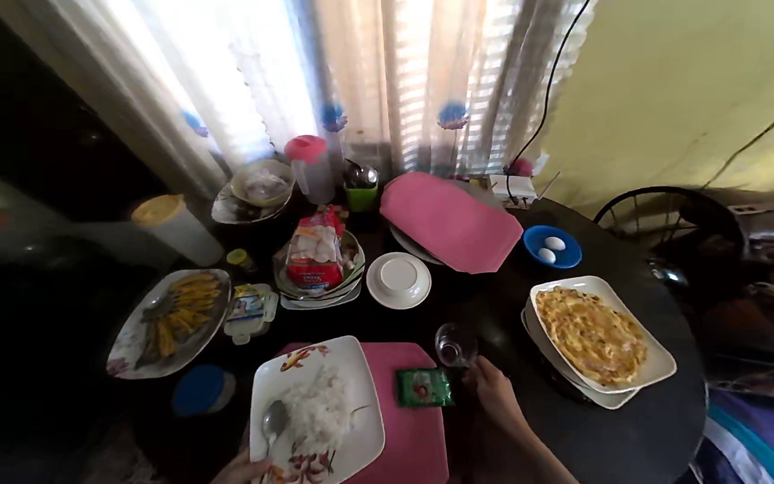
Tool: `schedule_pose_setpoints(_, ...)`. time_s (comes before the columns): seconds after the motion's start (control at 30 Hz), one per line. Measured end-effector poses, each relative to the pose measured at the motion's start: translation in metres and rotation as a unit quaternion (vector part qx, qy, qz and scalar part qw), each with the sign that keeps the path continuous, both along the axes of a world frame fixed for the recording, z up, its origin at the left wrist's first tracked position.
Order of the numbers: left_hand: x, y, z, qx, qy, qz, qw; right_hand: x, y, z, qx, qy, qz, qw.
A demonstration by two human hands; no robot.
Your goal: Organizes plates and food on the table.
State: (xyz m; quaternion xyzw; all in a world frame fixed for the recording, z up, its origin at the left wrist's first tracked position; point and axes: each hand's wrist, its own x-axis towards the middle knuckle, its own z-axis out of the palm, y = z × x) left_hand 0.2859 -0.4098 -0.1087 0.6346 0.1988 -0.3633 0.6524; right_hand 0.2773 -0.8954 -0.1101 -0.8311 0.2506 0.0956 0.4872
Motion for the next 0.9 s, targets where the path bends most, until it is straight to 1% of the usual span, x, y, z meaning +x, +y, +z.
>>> schedule_pose_setpoints(0.1, 0.004, -0.006, -0.015, -0.015, 0.016, -0.004, 1.0, 0.007, -0.012, -0.012, -0.004, -0.009, -0.022, 1.0)
schedule_pose_setpoints(0.27, 0.012, -0.015, -0.023, -0.014, 0.043, -0.002, 0.999, 0.021, -0.014, -0.019, 0.003, -0.013, -0.051, 0.999)
schedule_pose_setpoints(0.4, 0.024, -0.006, -0.035, -0.043, 0.054, -0.03, 0.997, 0.026, -0.007, -0.02, 0.0, -0.002, -0.07, 0.998)
schedule_pose_setpoints(0.57, 0.036, -0.001, -0.036, -0.056, 0.068, -0.045, 0.995, 0.034, -0.001, -0.023, -0.007, -0.013, -0.084, 0.996)
schedule_pose_setpoints(0.63, 0.04, -0.002, -0.035, -0.041, 0.074, -0.054, 0.995, 0.035, 0.0, -0.027, -0.011, -0.013, -0.094, 0.995)
schedule_pose_setpoints(0.77, 0.047, -0.008, -0.024, 0.033, 0.079, -0.066, 0.994, 0.041, 0.0, -0.029, -0.021, -0.023, -0.096, 0.995)
schedule_pose_setpoints(0.83, 0.049, -0.011, -0.022, 0.072, 0.037, -0.081, 0.993, 0.044, 0.001, -0.03, -0.021, -0.028, -0.099, 0.994)
schedule_pose_setpoints(0.9, 0.049, -0.013, -0.029, 0.124, -0.014, -0.093, 0.988, 0.045, 0.002, -0.031, -0.023, -0.029, -0.1, 0.994)
